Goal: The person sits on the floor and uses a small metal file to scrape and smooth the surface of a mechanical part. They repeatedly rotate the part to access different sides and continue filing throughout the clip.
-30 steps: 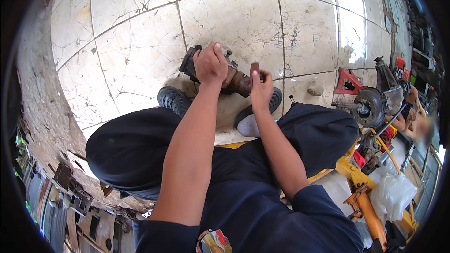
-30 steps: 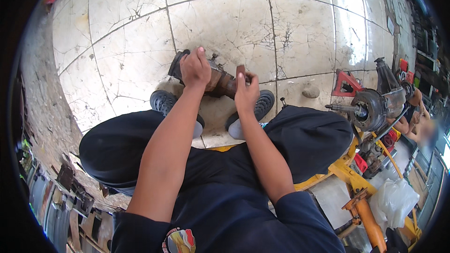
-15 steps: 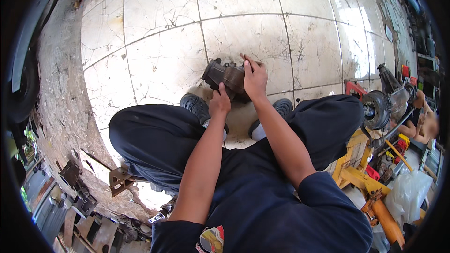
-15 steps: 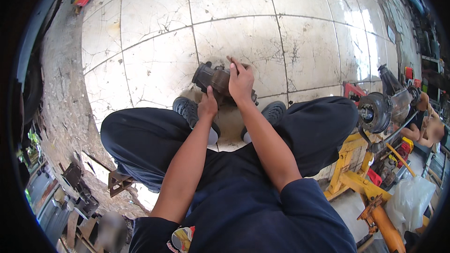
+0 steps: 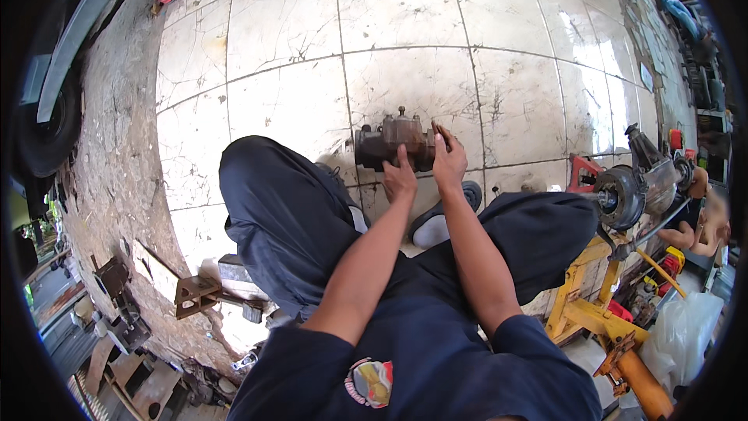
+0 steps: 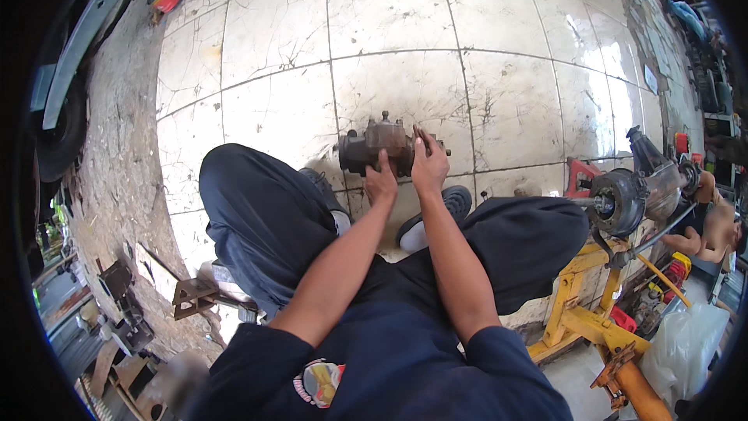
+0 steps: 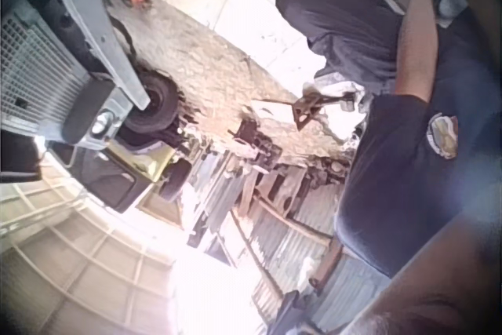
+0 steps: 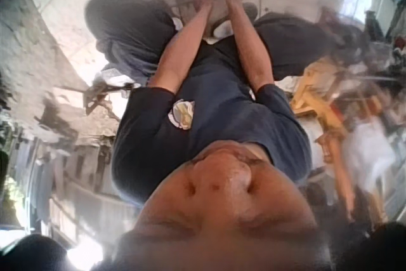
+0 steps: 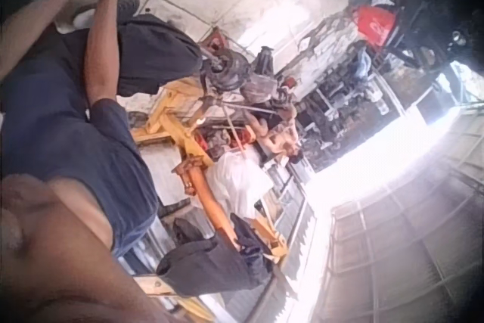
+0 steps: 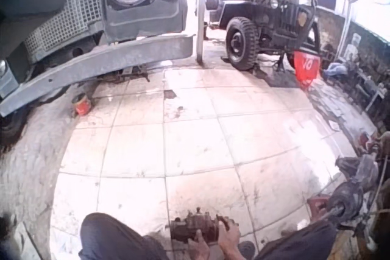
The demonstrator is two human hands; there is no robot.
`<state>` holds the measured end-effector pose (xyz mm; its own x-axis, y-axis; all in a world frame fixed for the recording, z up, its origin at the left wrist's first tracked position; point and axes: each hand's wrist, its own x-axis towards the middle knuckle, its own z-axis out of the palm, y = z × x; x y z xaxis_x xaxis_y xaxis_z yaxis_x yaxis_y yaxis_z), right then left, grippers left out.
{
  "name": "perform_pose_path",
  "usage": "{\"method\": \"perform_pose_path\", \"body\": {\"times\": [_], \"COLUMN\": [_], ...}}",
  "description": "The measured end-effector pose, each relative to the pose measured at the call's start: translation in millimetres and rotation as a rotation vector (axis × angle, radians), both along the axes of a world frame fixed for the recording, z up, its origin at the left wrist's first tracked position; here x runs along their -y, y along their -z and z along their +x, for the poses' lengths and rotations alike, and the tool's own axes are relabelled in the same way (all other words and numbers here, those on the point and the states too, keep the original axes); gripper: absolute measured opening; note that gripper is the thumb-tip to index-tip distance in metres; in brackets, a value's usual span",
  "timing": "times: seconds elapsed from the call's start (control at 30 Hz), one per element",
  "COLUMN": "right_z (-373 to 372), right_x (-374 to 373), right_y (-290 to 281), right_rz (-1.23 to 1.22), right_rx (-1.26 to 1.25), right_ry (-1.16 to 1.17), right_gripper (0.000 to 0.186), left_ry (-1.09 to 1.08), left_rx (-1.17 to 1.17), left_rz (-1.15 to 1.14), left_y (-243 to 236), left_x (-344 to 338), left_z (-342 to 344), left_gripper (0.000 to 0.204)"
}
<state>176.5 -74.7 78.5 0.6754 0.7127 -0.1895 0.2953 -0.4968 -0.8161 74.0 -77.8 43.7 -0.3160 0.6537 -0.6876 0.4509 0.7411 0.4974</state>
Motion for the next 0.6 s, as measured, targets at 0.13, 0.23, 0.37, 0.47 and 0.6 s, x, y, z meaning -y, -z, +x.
{"method": "perform_pose_path", "body": {"times": [0.13,0.23,0.37,0.47,0.6], "right_z": [21,29,20,0,0], "right_x": [27,34,24,18,13], "right_y": [5,13,22,16,20], "right_rz": [-0.082,-0.075,-0.028,0.082,-0.02], "right_rx": [-0.035,-0.137,-0.112,-0.314,-0.319], "right_ry": [0.059,0.114,0.122,0.217,0.2], "right_gripper": [0.033,0.032,0.033,0.033,0.032], "left_ry": [-0.089,-0.071,-0.049,0.006,-0.048], "left_rx": [0.153,0.197,0.283,0.219,-0.016], "left_rz": [0.057,0.059,-0.072,-0.135,0.149], "left_y": [11,6,16,22,15], "left_x": [8,15,10,3,-6], "left_z": [24,29,22,14,9], "left_gripper": [0.098,0.099,0.102,0.099,0.085]}}
